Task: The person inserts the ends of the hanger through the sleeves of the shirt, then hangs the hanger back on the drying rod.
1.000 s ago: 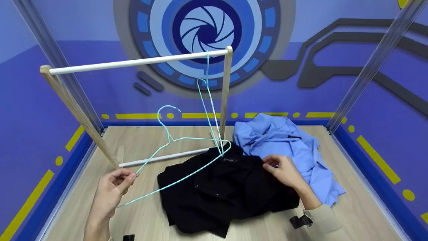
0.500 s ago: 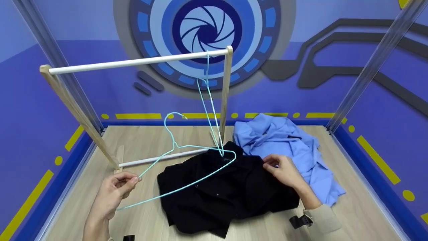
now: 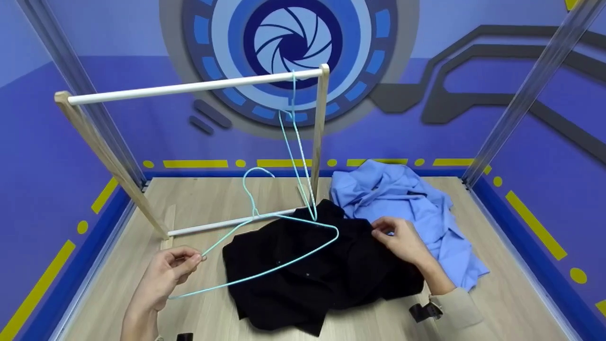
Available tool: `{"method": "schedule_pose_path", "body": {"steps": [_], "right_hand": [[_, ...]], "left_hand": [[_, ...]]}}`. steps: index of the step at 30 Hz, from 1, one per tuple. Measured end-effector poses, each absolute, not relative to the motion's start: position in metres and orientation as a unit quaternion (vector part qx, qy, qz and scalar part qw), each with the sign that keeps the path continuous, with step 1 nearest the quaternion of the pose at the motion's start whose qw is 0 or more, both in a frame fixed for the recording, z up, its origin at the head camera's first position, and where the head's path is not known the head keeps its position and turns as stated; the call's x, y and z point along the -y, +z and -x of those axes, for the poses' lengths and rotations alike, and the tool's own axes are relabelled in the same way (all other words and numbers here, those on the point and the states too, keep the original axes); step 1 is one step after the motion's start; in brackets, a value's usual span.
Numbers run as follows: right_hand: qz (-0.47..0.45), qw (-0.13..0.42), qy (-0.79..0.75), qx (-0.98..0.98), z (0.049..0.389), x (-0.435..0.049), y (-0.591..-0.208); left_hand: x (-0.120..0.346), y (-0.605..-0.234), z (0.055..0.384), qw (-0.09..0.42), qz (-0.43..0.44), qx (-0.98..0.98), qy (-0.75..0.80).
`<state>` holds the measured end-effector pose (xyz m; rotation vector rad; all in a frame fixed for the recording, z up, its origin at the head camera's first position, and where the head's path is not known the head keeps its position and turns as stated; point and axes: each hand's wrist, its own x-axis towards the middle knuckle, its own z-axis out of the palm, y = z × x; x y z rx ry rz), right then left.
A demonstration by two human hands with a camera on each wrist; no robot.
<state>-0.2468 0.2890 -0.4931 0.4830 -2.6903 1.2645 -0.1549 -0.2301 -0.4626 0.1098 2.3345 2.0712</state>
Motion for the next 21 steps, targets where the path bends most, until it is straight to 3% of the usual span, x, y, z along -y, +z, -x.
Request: {"method": "schedule_pose_path", "body": {"steps": [21], "right_hand": [[-0.186,0.076,0.428,0.881,0.246,-0.285,-0.49]], "left_hand": [[0.221,-0.481,0.168,0.087,-0.069,-0.725,0.68]]}}
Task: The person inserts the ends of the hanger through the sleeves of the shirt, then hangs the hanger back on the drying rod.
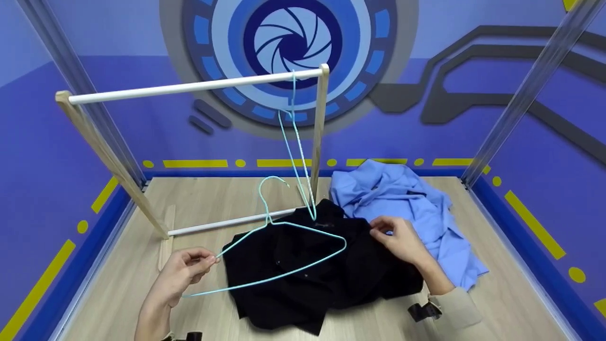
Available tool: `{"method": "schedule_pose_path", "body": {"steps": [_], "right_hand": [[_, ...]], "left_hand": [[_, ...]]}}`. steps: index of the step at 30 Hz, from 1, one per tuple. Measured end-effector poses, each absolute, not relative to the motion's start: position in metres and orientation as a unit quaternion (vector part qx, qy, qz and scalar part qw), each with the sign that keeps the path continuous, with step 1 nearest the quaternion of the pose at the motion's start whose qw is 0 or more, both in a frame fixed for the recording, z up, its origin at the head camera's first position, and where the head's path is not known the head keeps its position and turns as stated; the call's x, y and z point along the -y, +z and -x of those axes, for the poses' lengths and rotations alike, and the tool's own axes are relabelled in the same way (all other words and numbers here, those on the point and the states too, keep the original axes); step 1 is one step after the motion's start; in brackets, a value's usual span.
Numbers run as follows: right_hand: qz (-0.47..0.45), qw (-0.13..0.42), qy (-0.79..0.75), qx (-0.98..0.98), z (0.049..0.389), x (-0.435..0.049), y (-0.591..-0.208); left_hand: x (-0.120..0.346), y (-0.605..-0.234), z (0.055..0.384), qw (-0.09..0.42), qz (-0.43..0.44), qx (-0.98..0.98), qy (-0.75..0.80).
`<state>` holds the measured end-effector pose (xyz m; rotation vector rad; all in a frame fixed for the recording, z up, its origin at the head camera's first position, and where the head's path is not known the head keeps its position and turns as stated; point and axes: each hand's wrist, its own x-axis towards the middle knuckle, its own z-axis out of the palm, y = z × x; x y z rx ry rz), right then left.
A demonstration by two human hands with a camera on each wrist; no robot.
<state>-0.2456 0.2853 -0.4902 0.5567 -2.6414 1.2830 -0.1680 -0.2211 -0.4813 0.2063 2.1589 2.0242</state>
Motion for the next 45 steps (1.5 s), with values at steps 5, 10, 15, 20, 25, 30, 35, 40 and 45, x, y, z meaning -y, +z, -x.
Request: {"method": "schedule_pose_path", "body": {"steps": [5,10,15,20,25,30,35,40,45], "right_hand": [[-0.188,0.076,0.429,0.88,0.245,-0.284,-0.488],[-0.189,0.071,0.429,0.88,0.244,-0.281,-0.486],[-0.195,0.075,0.43,0.878,0.242,-0.279,-0.484],[-0.209,0.089,0.423,0.877,0.243,-0.276,-0.484],[-0.226,0.093,0.419,0.874,0.246,-0.271,-0.482],[-0.234,0.089,0.424,0.871,0.245,-0.267,-0.48],[-0.238,0.086,0.427,0.868,0.245,-0.264,-0.478],[-0.246,0.083,0.425,0.867,0.245,-0.262,-0.478],[-0.253,0.081,0.424,0.866,0.244,-0.261,-0.478]], "left_hand": [[0.218,-0.485,0.171,0.095,-0.074,-0.719,0.685],[0.215,-0.486,0.172,0.104,-0.07,-0.717,0.686],[0.214,-0.488,0.174,0.107,-0.078,-0.714,0.687],[0.211,-0.492,0.176,0.109,-0.078,-0.712,0.689],[0.208,-0.496,0.179,0.114,-0.079,-0.709,0.692],[0.203,-0.499,0.18,0.121,-0.075,-0.708,0.692],[0.2,-0.502,0.18,0.122,-0.064,-0.708,0.693],[0.196,-0.504,0.182,0.118,-0.082,-0.708,0.691],[0.191,-0.507,0.186,0.119,-0.093,-0.705,0.693]]}}
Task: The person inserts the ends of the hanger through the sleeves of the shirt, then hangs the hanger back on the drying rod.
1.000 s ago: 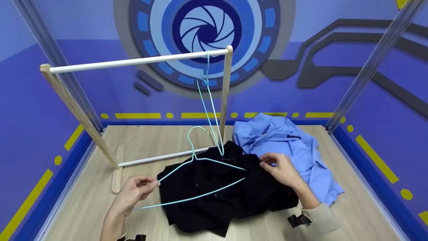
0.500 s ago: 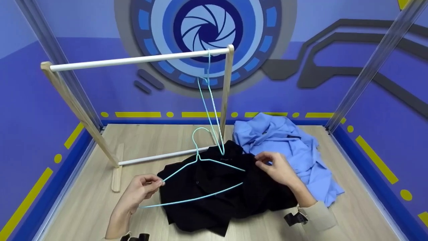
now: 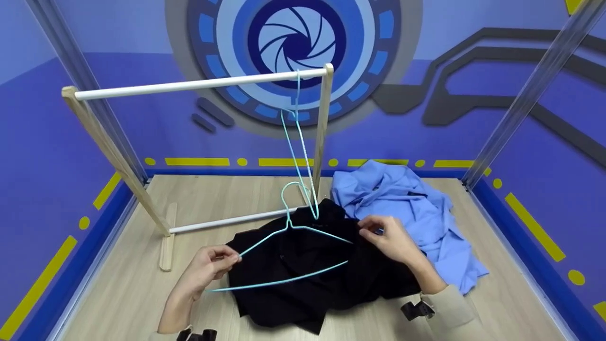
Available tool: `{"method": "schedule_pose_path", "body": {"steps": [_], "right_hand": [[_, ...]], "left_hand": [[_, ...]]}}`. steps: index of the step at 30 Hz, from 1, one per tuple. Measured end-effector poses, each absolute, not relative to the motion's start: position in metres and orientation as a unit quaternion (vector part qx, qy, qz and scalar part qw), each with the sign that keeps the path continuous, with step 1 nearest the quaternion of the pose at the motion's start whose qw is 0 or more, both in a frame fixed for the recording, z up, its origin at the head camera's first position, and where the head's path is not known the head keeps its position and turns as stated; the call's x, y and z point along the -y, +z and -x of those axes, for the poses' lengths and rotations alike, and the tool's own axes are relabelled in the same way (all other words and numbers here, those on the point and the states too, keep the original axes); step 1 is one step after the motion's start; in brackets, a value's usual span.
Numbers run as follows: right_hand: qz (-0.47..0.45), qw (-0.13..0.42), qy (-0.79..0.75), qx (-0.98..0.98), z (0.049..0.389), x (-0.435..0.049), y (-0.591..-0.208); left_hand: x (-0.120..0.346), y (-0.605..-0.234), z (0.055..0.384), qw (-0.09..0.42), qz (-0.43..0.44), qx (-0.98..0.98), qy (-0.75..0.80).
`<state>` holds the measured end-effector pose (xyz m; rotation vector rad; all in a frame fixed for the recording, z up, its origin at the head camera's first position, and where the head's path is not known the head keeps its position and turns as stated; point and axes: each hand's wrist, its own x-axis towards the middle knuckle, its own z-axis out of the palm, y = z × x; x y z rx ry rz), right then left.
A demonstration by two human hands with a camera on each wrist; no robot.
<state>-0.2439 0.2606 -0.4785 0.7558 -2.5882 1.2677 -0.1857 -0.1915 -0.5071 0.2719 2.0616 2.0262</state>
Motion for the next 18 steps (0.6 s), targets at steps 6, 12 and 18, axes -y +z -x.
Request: {"method": "schedule_pose_path", "body": {"steps": [6,12,18], "right_hand": [[-0.26,0.077,0.422,0.865,0.244,-0.26,-0.481],[-0.265,0.07,0.426,0.862,0.244,-0.259,-0.48],[-0.258,0.062,0.432,0.862,0.243,-0.257,-0.479]], "left_hand": [[0.185,-0.509,0.188,0.127,-0.095,-0.701,0.696],[0.181,-0.511,0.191,0.123,-0.1,-0.699,0.698],[0.178,-0.513,0.194,0.123,-0.105,-0.69,0.705]]}}
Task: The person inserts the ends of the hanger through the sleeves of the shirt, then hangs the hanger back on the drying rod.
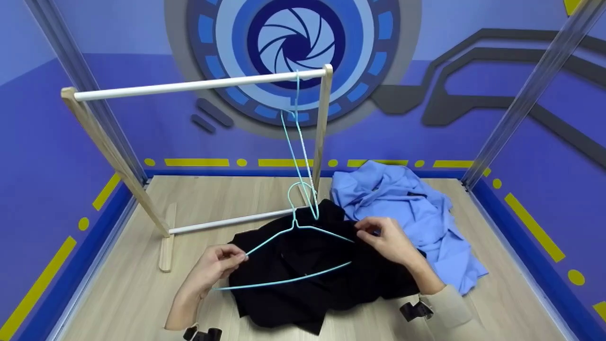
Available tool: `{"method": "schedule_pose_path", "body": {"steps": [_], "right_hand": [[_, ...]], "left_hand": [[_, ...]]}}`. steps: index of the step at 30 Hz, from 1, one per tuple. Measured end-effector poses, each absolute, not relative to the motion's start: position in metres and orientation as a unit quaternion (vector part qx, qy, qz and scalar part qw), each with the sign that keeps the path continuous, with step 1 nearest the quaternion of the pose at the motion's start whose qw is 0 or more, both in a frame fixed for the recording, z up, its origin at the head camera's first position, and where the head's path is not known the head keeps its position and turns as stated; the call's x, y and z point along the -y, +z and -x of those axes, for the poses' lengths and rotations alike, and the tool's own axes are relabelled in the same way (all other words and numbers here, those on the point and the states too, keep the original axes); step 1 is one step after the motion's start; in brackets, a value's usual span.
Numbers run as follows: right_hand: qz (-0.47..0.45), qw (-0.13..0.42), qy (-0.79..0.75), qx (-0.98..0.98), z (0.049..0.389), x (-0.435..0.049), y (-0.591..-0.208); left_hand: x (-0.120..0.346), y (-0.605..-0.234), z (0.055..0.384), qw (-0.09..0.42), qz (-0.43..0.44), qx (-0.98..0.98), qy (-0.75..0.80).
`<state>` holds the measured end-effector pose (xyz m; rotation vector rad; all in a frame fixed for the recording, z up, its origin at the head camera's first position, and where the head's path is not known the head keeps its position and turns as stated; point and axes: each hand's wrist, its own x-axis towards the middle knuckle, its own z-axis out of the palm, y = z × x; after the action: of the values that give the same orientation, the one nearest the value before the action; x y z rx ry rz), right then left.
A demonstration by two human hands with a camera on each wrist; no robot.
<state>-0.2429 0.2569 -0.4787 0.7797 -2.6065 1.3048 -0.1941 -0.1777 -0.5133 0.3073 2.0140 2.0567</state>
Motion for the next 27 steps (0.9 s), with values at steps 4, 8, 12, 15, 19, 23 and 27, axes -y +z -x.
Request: {"method": "schedule_pose_path", "body": {"steps": [4,8,12,15,19,23,27], "right_hand": [[-0.26,0.063,0.426,0.864,0.243,-0.256,-0.479],[-0.265,0.062,0.423,0.864,0.244,-0.256,-0.48],[-0.272,0.059,0.423,0.863,0.244,-0.256,-0.481],[-0.273,0.058,0.419,0.864,0.244,-0.254,-0.48],[-0.273,0.056,0.416,0.865,0.243,-0.252,-0.479],[-0.281,0.062,0.415,0.863,0.243,-0.25,-0.477],[-0.287,0.068,0.412,0.862,0.242,-0.247,-0.475]], "left_hand": [[0.176,-0.514,0.195,0.127,-0.096,-0.69,0.706],[0.174,-0.514,0.196,0.13,-0.088,-0.692,0.705],[0.172,-0.514,0.197,0.133,-0.088,-0.691,0.705],[0.171,-0.515,0.198,0.133,-0.095,-0.692,0.703],[0.168,-0.515,0.199,0.128,-0.103,-0.691,0.704],[0.165,-0.516,0.201,0.127,-0.104,-0.688,0.707],[0.162,-0.516,0.202,0.124,-0.105,-0.692,0.703]]}}
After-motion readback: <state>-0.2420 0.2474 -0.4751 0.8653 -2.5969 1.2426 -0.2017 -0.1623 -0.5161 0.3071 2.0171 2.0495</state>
